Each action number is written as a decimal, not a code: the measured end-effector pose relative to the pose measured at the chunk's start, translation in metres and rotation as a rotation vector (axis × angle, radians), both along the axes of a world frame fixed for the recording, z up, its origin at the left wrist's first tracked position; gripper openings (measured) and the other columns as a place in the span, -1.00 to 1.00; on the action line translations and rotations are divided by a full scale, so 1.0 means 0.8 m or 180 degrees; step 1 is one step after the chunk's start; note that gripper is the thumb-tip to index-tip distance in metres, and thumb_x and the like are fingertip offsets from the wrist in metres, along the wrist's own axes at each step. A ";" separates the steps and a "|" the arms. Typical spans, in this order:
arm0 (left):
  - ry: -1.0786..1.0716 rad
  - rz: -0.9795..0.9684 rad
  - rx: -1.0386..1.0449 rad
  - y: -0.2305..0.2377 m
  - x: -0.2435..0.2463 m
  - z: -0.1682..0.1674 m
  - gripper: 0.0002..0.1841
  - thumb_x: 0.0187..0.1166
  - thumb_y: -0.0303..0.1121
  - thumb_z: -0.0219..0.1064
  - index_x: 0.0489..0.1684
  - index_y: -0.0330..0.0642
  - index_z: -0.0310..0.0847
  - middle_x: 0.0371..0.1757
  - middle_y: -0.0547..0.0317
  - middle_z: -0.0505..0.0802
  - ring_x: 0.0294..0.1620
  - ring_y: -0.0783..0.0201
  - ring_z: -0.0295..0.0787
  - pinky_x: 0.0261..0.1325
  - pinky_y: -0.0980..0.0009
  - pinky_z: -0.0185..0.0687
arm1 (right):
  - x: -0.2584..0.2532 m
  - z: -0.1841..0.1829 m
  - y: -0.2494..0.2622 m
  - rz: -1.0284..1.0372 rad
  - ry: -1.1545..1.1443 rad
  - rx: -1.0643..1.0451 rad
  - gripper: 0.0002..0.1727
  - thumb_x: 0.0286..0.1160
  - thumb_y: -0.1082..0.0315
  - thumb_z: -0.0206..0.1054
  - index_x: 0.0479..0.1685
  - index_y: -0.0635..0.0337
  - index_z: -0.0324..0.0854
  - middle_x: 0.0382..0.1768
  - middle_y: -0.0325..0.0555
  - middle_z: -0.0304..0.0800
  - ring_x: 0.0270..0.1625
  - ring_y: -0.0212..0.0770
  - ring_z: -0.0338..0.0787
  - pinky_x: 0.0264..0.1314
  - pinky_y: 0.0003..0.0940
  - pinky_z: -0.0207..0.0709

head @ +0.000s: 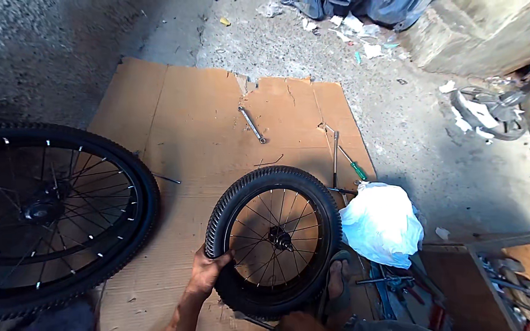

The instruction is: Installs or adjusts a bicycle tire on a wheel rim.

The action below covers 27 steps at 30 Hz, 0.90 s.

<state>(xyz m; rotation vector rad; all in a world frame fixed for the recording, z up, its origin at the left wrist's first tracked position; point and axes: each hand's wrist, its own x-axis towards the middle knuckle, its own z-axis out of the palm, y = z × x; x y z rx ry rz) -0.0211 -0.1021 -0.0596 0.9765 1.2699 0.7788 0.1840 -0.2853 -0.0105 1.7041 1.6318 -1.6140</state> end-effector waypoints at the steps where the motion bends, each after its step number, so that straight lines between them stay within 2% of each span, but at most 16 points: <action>1: 0.0002 0.0029 0.0025 -0.001 0.000 -0.003 -0.34 0.00 -0.36 0.69 0.17 -0.42 0.58 -0.19 -0.07 0.91 -0.24 0.07 0.93 -0.09 0.14 0.93 | 0.024 0.007 0.005 0.0388 -0.0042 0.0055 -0.31 0.77 -0.23 0.05 0.05 0.31 0.73 -0.05 0.36 0.83 0.13 0.40 0.82 0.13 0.47 0.59; 3: 0.0009 0.0046 0.0048 -0.003 -0.001 -0.006 -0.37 0.02 -0.36 0.69 0.14 -0.41 0.59 -0.20 -0.05 0.91 -0.23 0.10 0.93 -0.07 0.16 0.93 | 0.063 0.026 0.016 0.0663 0.0060 0.0407 -0.45 0.72 -0.19 0.19 0.21 0.14 0.62 -0.24 0.23 0.81 -0.10 0.33 0.85 -0.07 0.41 0.66; 5: 0.0059 0.0055 0.0021 -0.004 0.000 -0.006 -0.38 0.02 -0.36 0.69 0.13 -0.38 0.61 -0.20 -0.02 0.92 -0.22 0.13 0.94 -0.06 0.19 0.93 | 0.095 0.046 0.038 0.0786 0.0090 0.0748 -0.54 0.76 -0.11 0.17 0.32 0.04 0.53 -0.32 0.15 0.77 -0.21 0.27 0.84 -0.17 0.35 0.66; 7: 0.0072 0.0089 0.0018 -0.004 0.000 -0.006 -0.38 0.02 -0.36 0.69 0.13 -0.38 0.61 -0.20 -0.02 0.92 -0.22 0.14 0.94 -0.07 0.19 0.93 | 0.120 0.059 0.071 0.0866 -0.0159 0.0650 -0.50 0.82 -0.14 0.05 0.32 0.04 0.59 -0.16 0.18 0.81 -0.05 0.29 0.84 -0.01 0.39 0.65; 8: 0.0075 0.0092 0.0031 -0.004 0.000 -0.006 -0.38 0.02 -0.36 0.70 0.13 -0.38 0.61 -0.20 -0.02 0.92 -0.21 0.14 0.94 -0.06 0.19 0.93 | 0.129 0.062 0.087 0.0949 -0.0317 0.0484 -0.49 0.82 -0.15 0.02 0.26 0.07 0.62 -0.13 0.20 0.81 0.00 0.31 0.83 0.03 0.41 0.61; 10: 0.0070 0.0095 0.0049 -0.003 0.002 -0.006 -0.38 0.02 -0.34 0.70 0.13 -0.39 0.61 -0.22 -0.03 0.92 -0.22 0.12 0.94 -0.08 0.17 0.93 | 0.138 0.060 0.117 0.1172 -0.0485 0.0056 -0.47 0.79 -0.14 0.06 0.10 0.15 0.68 -0.13 0.23 0.80 0.02 0.32 0.81 0.01 0.44 0.58; 12: 0.0059 0.0099 0.0010 -0.003 0.002 -0.006 -0.38 0.02 -0.34 0.70 0.12 -0.39 0.60 -0.23 -0.06 0.91 -0.25 0.07 0.94 -0.10 0.14 0.94 | 0.134 0.057 0.140 0.1307 -0.0483 -0.0219 -0.48 0.78 -0.12 0.09 -0.02 0.20 0.69 -0.20 0.20 0.77 -0.06 0.28 0.80 -0.07 0.40 0.58; 18: -0.0053 0.0135 -0.0061 -0.006 0.001 -0.009 -0.40 0.05 -0.37 0.67 0.14 -0.38 0.59 -0.23 -0.13 0.91 -0.28 -0.02 0.94 -0.12 0.06 0.94 | 0.098 0.058 0.186 0.1922 -0.0578 -0.0284 -0.58 0.69 -0.01 0.21 -0.07 0.21 0.70 -0.19 0.18 0.76 -0.05 0.26 0.78 -0.12 0.36 0.56; 20: -0.0057 0.0146 -0.0085 -0.006 0.000 -0.010 -0.39 0.05 -0.37 0.67 0.14 -0.38 0.59 -0.23 -0.14 0.91 -0.28 -0.03 0.94 -0.13 0.05 0.94 | 0.093 0.061 0.188 0.2087 -0.0530 -0.0255 -0.61 0.70 0.04 0.21 -0.02 0.22 0.68 -0.18 0.18 0.75 -0.04 0.26 0.78 -0.12 0.34 0.57; 27: 0.0056 0.0132 -0.0050 -0.007 0.001 -0.008 -0.40 0.05 -0.35 0.66 0.12 -0.41 0.58 -0.29 -0.11 0.91 -0.32 0.01 0.94 -0.17 0.10 0.94 | 0.098 0.052 0.181 0.2095 -0.0499 -0.0154 -0.63 0.67 0.05 0.24 0.00 0.21 0.69 -0.14 0.18 0.77 -0.02 0.27 0.79 -0.10 0.37 0.57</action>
